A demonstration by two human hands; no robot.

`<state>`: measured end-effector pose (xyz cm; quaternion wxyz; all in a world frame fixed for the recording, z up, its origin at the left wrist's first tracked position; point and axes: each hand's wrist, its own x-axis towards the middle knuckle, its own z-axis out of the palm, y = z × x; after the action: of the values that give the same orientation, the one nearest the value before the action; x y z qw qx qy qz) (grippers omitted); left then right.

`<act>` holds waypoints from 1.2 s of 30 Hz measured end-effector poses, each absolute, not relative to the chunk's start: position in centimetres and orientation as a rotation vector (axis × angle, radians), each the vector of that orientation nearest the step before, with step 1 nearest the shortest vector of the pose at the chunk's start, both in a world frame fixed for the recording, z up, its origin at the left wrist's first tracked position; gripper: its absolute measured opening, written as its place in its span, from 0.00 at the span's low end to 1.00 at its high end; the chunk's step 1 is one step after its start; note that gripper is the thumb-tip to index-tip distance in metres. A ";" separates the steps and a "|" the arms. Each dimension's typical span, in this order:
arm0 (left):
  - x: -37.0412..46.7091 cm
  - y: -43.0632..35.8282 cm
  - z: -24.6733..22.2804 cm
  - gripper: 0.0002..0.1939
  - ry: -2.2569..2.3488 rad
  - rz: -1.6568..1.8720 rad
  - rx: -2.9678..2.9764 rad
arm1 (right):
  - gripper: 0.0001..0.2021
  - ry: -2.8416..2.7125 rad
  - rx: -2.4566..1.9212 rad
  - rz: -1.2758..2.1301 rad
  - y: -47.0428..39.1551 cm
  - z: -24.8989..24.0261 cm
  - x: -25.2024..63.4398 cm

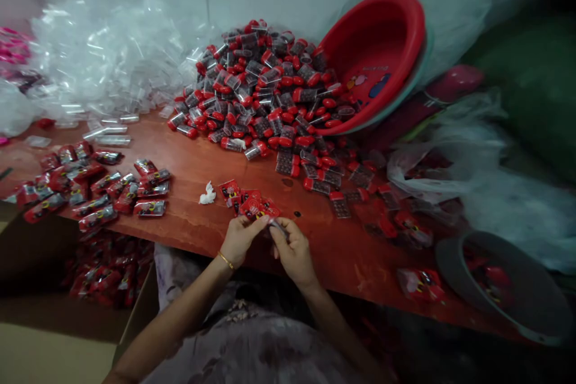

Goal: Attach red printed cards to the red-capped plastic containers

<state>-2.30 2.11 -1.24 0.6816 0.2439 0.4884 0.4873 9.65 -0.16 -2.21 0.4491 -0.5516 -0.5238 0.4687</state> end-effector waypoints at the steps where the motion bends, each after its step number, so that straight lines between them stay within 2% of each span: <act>1: -2.3 2.2 -1.2 0.20 1.096 1.083 0.543 | 0.12 -1.295 -1.370 1.122 -0.1 -2.2 9.5; 6: -2.4 2.3 -0.2 0.21 1.048 1.104 0.458 | 0.10 -1.412 -1.364 1.012 0.3 -1.7 9.4; 10: -2.7 2.5 0.2 0.19 1.013 1.130 0.527 | 0.08 -1.475 -1.334 1.102 0.5 -1.0 10.0; 15: -3.0 3.2 0.0 0.15 1.031 1.007 0.758 | 0.12 -1.259 -1.254 1.314 0.6 -1.5 9.8; 19: -2.8 3.4 0.1 0.18 1.077 1.055 0.676 | 0.13 -1.116 -1.112 1.404 0.2 -1.9 9.7; 22: -2.6 3.2 0.0 0.19 1.081 1.104 0.591 | 0.14 -1.165 -1.129 1.421 -0.1 -1.8 10.3; 27: -1.9 2.1 -0.6 0.19 0.983 0.972 0.597 | 0.13 -1.099 -1.230 1.325 0.1 -2.0 9.9; 31: -2.2 1.2 -0.8 0.20 0.987 0.877 0.440 | 0.16 -1.256 -1.358 1.013 1.4 -2.1 9.2; 33: -3.8 1.6 -0.5 0.20 1.017 0.869 0.405 | 0.14 -1.469 -1.438 0.724 2.4 -2.0 10.2; 36: -8.7 3.8 0.4 0.15 1.100 1.054 0.316 | 0.14 -1.662 -1.632 0.210 3.9 -2.3 13.9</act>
<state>-8.67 3.84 0.40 0.7124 0.1423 0.4964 0.4752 13.89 3.95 -2.31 0.3907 -0.6424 -0.6540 0.0828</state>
